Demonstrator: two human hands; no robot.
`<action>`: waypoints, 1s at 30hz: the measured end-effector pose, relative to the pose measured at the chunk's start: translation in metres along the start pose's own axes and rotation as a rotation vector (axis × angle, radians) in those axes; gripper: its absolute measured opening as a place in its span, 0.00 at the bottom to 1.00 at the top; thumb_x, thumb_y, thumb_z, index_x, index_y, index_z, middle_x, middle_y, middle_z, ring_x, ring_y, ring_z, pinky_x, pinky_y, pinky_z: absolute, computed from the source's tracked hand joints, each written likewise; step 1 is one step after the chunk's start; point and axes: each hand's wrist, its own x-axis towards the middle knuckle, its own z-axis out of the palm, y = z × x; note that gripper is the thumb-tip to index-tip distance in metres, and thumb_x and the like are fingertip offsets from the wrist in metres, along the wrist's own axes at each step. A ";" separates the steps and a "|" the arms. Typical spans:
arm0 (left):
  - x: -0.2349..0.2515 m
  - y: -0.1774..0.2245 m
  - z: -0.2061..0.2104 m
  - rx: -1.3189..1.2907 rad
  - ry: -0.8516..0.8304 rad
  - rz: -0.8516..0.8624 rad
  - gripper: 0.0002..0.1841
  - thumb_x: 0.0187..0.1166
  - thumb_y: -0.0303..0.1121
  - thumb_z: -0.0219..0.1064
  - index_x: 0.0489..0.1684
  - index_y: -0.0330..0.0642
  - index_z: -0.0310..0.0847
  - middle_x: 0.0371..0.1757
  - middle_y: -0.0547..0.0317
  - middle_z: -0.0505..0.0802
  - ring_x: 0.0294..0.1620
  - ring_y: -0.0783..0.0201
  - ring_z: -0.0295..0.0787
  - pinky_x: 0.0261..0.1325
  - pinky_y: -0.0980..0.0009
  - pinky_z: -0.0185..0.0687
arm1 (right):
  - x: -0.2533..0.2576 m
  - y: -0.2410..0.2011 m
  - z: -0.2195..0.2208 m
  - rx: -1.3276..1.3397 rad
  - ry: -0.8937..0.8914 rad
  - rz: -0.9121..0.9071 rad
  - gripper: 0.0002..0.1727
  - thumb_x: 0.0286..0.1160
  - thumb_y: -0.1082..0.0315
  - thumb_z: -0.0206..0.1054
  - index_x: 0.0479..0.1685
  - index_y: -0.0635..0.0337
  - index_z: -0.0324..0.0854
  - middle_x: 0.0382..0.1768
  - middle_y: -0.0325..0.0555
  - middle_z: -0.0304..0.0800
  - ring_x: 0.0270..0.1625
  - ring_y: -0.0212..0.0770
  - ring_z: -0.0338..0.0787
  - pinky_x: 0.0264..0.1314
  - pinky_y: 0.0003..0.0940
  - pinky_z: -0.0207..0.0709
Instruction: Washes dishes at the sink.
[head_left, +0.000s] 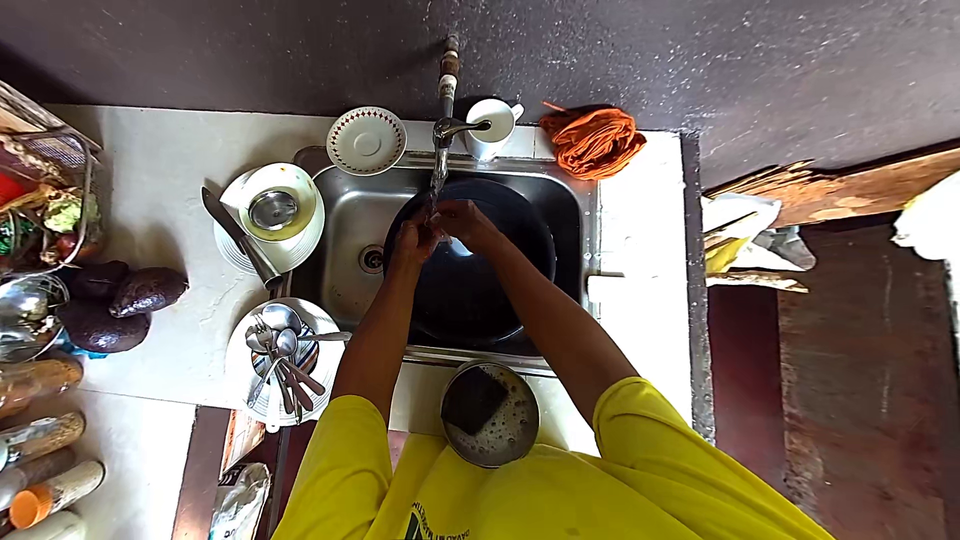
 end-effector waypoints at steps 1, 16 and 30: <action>-0.001 -0.001 0.000 0.025 -0.001 0.009 0.11 0.90 0.29 0.46 0.57 0.41 0.74 0.38 0.58 0.86 0.33 0.66 0.85 0.43 0.69 0.86 | -0.001 0.003 -0.001 0.025 0.026 0.020 0.16 0.77 0.77 0.67 0.62 0.71 0.83 0.47 0.57 0.91 0.43 0.40 0.89 0.52 0.38 0.84; 0.003 0.004 0.033 0.195 0.138 -0.086 0.07 0.93 0.33 0.51 0.58 0.44 0.71 0.37 0.59 0.81 0.26 0.67 0.80 0.29 0.74 0.83 | -0.022 0.073 -0.007 -0.795 -0.075 0.086 0.42 0.63 0.73 0.80 0.85 0.56 0.69 0.84 0.82 0.55 0.79 0.89 0.61 0.64 0.78 0.74; -0.034 0.041 0.065 0.861 -0.188 0.365 0.16 0.85 0.17 0.56 0.68 0.24 0.73 0.59 0.42 0.85 0.46 0.65 0.88 0.53 0.71 0.87 | -0.008 0.080 0.009 0.982 -0.103 0.244 0.35 0.89 0.36 0.28 0.54 0.50 0.77 0.28 0.43 0.87 0.18 0.33 0.80 0.16 0.23 0.72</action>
